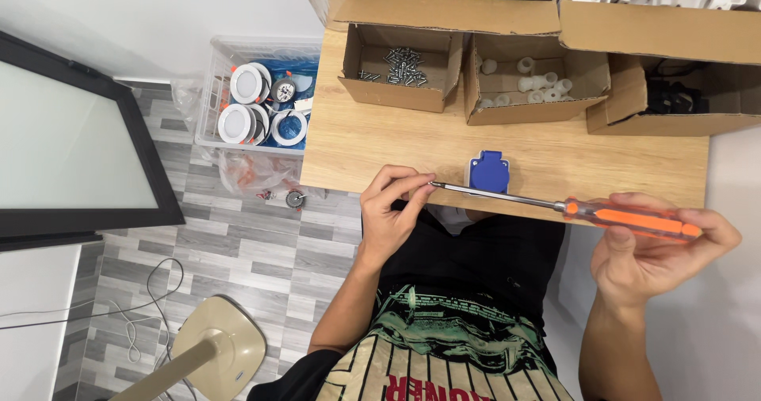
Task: The person uses a screwdriver to tighten screws on a blue electrical component held in their hands. They then pick up a black component and attach it to the blue one, continuing to secure the assembly with the screwdriver.
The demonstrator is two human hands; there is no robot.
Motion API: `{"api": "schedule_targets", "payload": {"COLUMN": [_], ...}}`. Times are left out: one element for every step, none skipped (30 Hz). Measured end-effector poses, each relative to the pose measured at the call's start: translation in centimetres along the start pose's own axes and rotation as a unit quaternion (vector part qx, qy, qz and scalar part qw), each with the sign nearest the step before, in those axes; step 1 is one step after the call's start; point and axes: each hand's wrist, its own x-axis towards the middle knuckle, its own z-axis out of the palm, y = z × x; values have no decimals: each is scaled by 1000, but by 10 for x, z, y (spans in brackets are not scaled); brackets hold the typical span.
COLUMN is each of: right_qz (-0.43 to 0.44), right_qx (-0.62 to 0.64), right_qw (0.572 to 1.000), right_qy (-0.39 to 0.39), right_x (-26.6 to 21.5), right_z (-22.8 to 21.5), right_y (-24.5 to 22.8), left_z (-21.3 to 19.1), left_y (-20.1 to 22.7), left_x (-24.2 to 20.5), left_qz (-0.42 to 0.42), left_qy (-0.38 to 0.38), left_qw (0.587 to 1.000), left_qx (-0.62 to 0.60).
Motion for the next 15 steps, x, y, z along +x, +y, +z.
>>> {"api": "schedule_targets", "payload": {"right_qz": [0, 23, 46, 47, 63, 78, 79, 86, 93, 94, 95, 96, 96, 99, 102], "right_qx": [0, 9, 19, 18, 49, 80, 80, 90, 100, 100, 100, 99, 99, 96, 92], "right_qw": [1000, 1000, 999, 999, 997, 993, 993, 992, 990, 990, 990, 990, 990, 990, 990], "right_qy": [-1, 8, 17, 16, -6, -29, -29, -29, -30, -30, -33, -36, -36, -38, -39], "right_x": [-1, -2, -3, -2, -1, -1, -2, -2, -2, -2, -2, -2, -1, 0, 0], "right_z": [0, 0, 0, 1, 2, 3, 3, 3, 3, 3, 4, 5, 6, 7, 8], "right_y": [0, 0, 0, -1, -3, -4, -2, -1, 1, 2, 2, 3, 2, 2, 1], "left_z": [0, 0, 0, 1, 3, 5, 6, 8, 9, 10, 10, 11, 12, 13, 14], "left_y": [0, -1, -1, -8, -14, -21, -25, -29, -34, -34, -33, -33, -35, -37, -39], "left_x": [-1, -1, -2, -6, -10, -14, -18, -21, -25, -25, -26, -26, -27, -28, -30], "left_qz": [0, -21, -41, -42, -86, -129, -130, -156, -181, -182, -198, -213, -214, -213, -213], "left_qy": [0, 2, 4, 4, 9, 15, 14, 18, 22, 22, 25, 27, 27, 29, 31], "left_qw": [1000, 999, 997, 997, 987, 968, 968, 955, 940, 940, 933, 926, 926, 923, 920], "left_qx": [0, -30, -60, -60, -137, -213, -213, -251, -288, -288, -299, -309, -309, -318, -327]}}
